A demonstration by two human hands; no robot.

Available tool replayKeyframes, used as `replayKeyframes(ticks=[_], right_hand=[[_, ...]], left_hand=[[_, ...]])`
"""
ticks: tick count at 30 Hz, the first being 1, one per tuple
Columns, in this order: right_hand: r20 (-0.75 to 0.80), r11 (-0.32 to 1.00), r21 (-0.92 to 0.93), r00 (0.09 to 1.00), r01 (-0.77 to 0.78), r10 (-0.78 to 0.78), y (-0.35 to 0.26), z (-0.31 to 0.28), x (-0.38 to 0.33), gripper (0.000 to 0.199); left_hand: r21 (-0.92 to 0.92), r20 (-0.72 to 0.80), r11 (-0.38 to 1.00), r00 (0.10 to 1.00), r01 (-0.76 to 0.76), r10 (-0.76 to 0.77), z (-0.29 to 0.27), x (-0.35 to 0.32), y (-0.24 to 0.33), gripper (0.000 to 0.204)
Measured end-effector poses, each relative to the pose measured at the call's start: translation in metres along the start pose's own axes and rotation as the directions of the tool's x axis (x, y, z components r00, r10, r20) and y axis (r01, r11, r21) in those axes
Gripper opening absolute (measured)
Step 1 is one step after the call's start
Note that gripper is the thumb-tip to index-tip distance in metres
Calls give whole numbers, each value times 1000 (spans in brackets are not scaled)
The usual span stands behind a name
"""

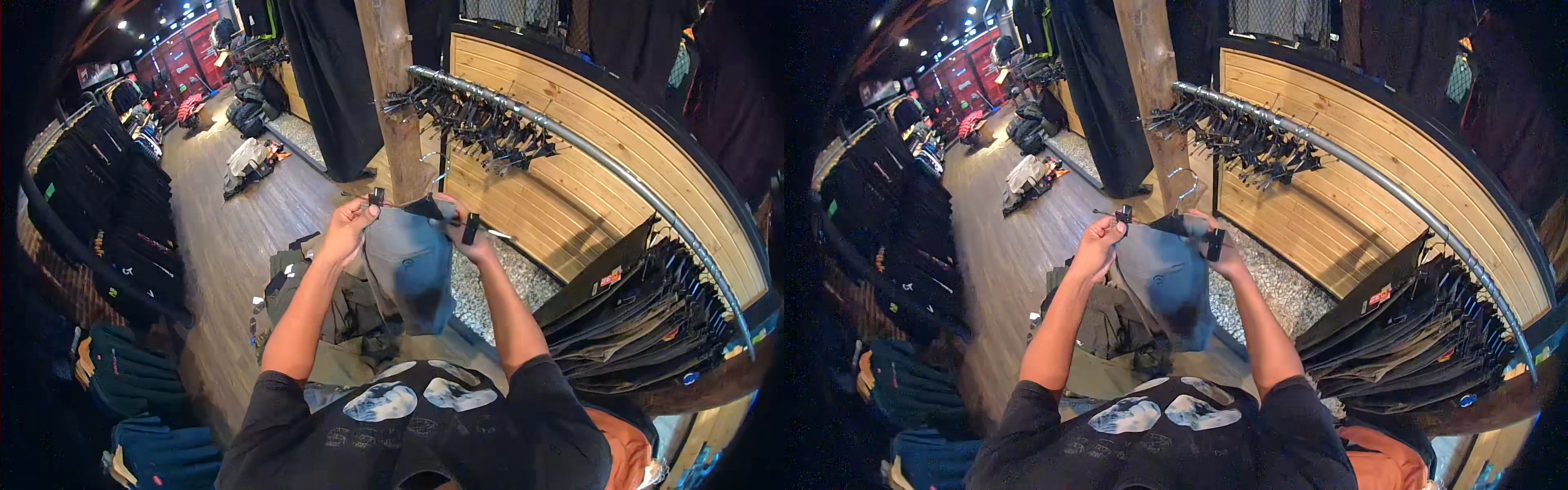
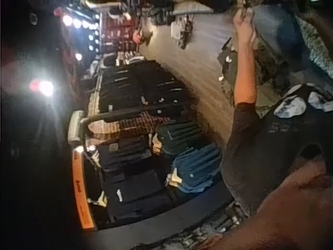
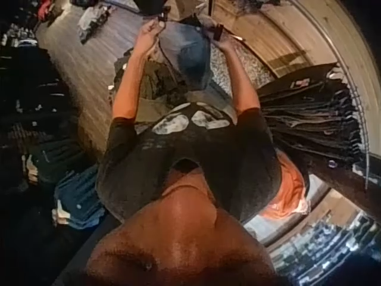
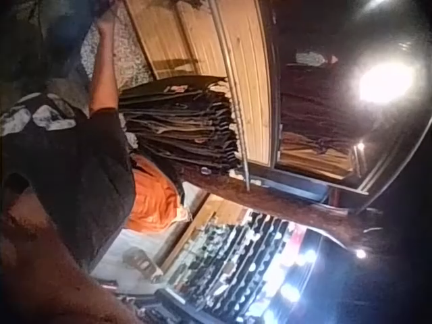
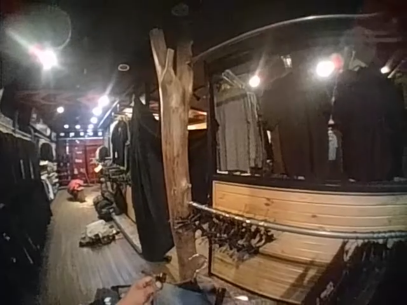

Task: Hanging pants on hangers, brushing them with a clothes brush, and placing them on a retail display rack.

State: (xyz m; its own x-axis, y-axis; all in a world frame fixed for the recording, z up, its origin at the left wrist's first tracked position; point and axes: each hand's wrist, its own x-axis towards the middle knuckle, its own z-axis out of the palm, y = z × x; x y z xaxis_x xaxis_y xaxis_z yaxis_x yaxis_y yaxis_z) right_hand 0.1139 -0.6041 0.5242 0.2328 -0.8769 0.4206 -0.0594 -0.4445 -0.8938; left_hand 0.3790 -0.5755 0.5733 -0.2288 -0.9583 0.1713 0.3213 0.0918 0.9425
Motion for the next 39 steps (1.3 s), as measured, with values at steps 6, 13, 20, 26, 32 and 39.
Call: replayKeyframes(ticks=[6, 13, 20, 26, 32, 39], right_hand=[[-41, 972, 184, 987, -142, 152, -36, 2, -2, 16], [40, 949, 259, 984, -178, 173, -24, -18, -6, 13], [-74, 975, 150, 982, -162, 174, -35, -4, -12, 15], [-141, 963, 205, 968, -174, 205, -47, 7, -14, 17], [-215, 980, 150, 963, -133, 163, -27, 14, -7, 20], [-240, 989, 30, 959, -146, 149, -23, 24, -15, 24]], left_hand=[[23, -223, 986, 961, -164, 165, -3, -4, -2, 19], [-6, -190, 987, 969, -162, 158, -2, -6, 5, 19], [-35, -252, 986, 956, -165, 151, -6, -8, -5, 20], [-28, -288, 987, 947, -159, 144, -20, -7, -20, 20], [36, -302, 999, 953, -12, 22, -26, -19, -23, 24], [882, -212, 466, 941, 67, 265, 9, -64, 21, 29]])
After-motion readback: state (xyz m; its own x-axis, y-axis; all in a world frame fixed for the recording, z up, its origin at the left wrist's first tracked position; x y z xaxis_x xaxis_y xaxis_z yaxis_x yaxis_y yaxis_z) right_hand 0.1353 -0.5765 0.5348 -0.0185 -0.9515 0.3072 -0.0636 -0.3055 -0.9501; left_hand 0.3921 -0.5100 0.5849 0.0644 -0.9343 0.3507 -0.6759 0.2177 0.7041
